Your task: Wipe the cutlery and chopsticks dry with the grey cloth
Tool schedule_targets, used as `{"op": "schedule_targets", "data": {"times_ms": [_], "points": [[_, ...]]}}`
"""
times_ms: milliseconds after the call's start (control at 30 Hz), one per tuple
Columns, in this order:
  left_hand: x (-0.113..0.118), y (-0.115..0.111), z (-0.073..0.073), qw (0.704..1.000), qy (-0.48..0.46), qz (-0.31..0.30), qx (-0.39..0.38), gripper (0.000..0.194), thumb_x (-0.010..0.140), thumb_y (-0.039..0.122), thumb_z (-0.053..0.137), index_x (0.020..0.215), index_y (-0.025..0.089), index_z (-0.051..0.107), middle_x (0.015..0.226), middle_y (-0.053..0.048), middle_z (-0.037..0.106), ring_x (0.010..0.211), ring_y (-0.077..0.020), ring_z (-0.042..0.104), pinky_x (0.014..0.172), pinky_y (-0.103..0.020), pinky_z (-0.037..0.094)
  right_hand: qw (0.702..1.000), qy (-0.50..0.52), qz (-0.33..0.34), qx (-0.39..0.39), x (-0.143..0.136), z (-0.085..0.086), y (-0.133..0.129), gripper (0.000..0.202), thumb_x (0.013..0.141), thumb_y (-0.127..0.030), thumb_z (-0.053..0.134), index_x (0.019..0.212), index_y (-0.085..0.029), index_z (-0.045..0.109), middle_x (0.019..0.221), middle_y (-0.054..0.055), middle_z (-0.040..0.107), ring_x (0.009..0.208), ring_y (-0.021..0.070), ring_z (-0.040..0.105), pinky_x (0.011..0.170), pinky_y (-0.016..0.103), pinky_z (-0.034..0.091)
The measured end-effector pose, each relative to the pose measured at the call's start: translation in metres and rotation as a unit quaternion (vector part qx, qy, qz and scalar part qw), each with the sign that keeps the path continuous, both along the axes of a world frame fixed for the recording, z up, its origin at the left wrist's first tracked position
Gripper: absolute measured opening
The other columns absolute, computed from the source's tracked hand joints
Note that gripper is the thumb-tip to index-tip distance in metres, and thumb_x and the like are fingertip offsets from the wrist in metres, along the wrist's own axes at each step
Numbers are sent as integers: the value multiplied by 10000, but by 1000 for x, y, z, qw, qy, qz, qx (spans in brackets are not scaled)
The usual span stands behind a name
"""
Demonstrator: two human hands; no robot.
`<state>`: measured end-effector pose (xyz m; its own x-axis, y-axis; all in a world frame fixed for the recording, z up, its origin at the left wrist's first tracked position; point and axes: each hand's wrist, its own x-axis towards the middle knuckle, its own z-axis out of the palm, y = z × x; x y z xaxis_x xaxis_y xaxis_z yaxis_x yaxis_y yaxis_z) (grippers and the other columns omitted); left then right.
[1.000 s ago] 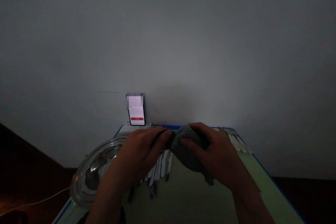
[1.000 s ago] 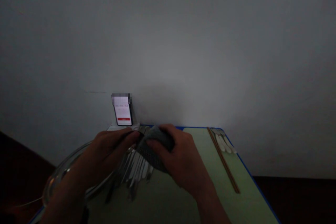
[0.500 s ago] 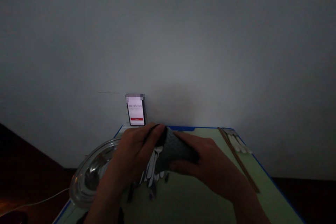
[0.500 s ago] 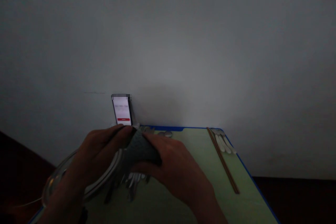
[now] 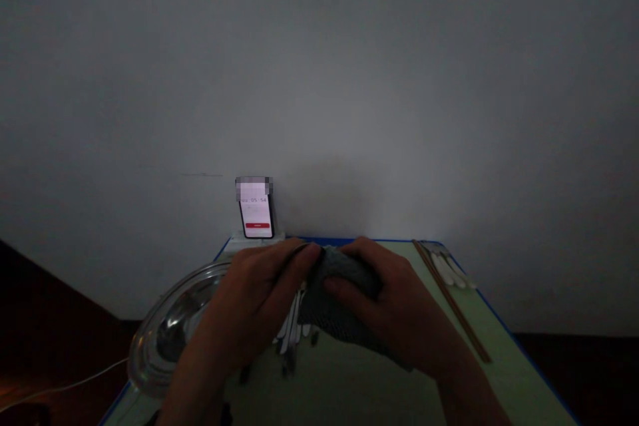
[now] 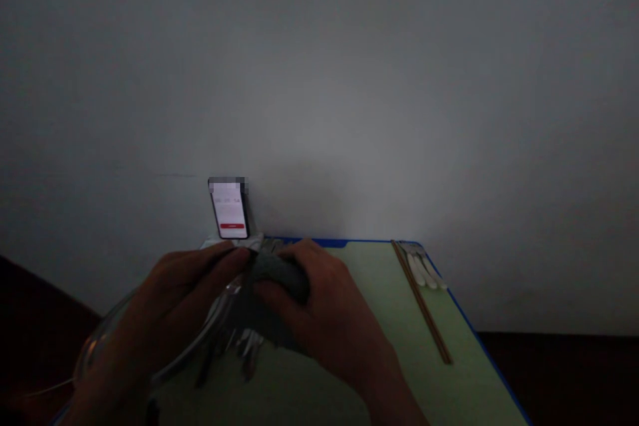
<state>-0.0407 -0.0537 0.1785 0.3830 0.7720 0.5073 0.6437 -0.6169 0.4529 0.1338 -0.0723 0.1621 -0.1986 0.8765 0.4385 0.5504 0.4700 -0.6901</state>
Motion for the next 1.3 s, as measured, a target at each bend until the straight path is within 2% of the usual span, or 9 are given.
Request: {"op": "schedule_targets", "data": {"times_ms": [133, 300, 433, 600, 800, 933, 1067, 1200, 1300], "points": [[3, -2, 0, 1000, 14, -18, 14, 292, 921, 326, 391, 704, 198, 538, 605, 50, 583, 545, -104, 542, 544, -230, 373, 1000, 17, -1, -6, -1, 0, 0, 126, 792, -342, 585, 837, -232, 542, 810, -26, 582, 733, 119, 524, 661, 246, 414], [2, 1, -3, 998, 57, -39, 10, 279, 931, 312, 387, 734, 201, 550, 635, 48, 605, 596, -109, 581, 600, -238, 382, 996, 16, 18, -83, 2, -1, 1, 193, 803, -398, 559, 910, -241, 526, 796, -26, 605, 714, 135, 543, 622, 260, 411], [1, 4, -5, 995, 91, -51, 3, 280, 938, 307, 368, 784, 198, 575, 668, 37, 633, 611, -113, 597, 601, -235, 387, 996, 9, 37, -87, 5, -4, 6, 183, 859, -381, 481, 964, -239, 530, 873, 1, 622, 790, 152, 561, 696, 291, 412], [1, 6, -3, 994, 101, -43, -5, 316, 938, 318, 356, 759, 188, 582, 652, 25, 630, 607, -123, 596, 594, -237, 389, 993, -39, 53, -97, 4, -7, 8, 245, 892, -396, 403, 850, -203, 549, 779, 13, 612, 732, 155, 550, 656, 296, 394], [1, 5, -4, 992, 118, -45, -5, 345, 938, 330, 344, 736, 181, 580, 634, 21, 627, 593, -125, 591, 581, -236, 384, 986, -47, 82, -140, 6, -4, 6, 295, 691, -456, 670, 830, -207, 596, 751, -25, 615, 669, 132, 532, 573, 243, 373], [2, 4, -3, 991, 124, -54, 1, 336, 941, 324, 337, 756, 184, 579, 652, 25, 633, 590, -121, 589, 584, -236, 385, 986, -39, 101, -128, 10, -1, 8, 176, 782, -371, 605, 759, -197, 610, 724, -37, 614, 671, 111, 529, 602, 232, 369], [0, 5, -4, 993, 104, -60, -5, 319, 938, 315, 358, 733, 183, 563, 635, 35, 617, 582, -109, 582, 580, -225, 382, 985, -41, 103, -133, 8, 0, 6, 206, 846, -360, 520, 752, -194, 598, 690, -37, 606, 633, 98, 521, 584, 226, 353], [-1, 6, -4, 994, 92, -61, -11, 313, 933, 317, 370, 723, 179, 556, 624, 31, 599, 581, -106, 566, 562, -215, 373, 989, -11, 82, -125, 1, -3, 3, 222, 867, -367, 470, 782, -192, 576, 673, -32, 582, 606, 95, 491, 562, 224, 350], [-1, 7, -4, 991, 114, -67, -8, 338, 933, 330, 355, 722, 175, 567, 605, 23, 590, 553, -105, 546, 549, -215, 369, 987, 16, 105, -119, -4, -6, 5, 198, 867, -340, 469, 800, -184, 571, 704, -24, 590, 621, 95, 487, 572, 221, 363]]}}
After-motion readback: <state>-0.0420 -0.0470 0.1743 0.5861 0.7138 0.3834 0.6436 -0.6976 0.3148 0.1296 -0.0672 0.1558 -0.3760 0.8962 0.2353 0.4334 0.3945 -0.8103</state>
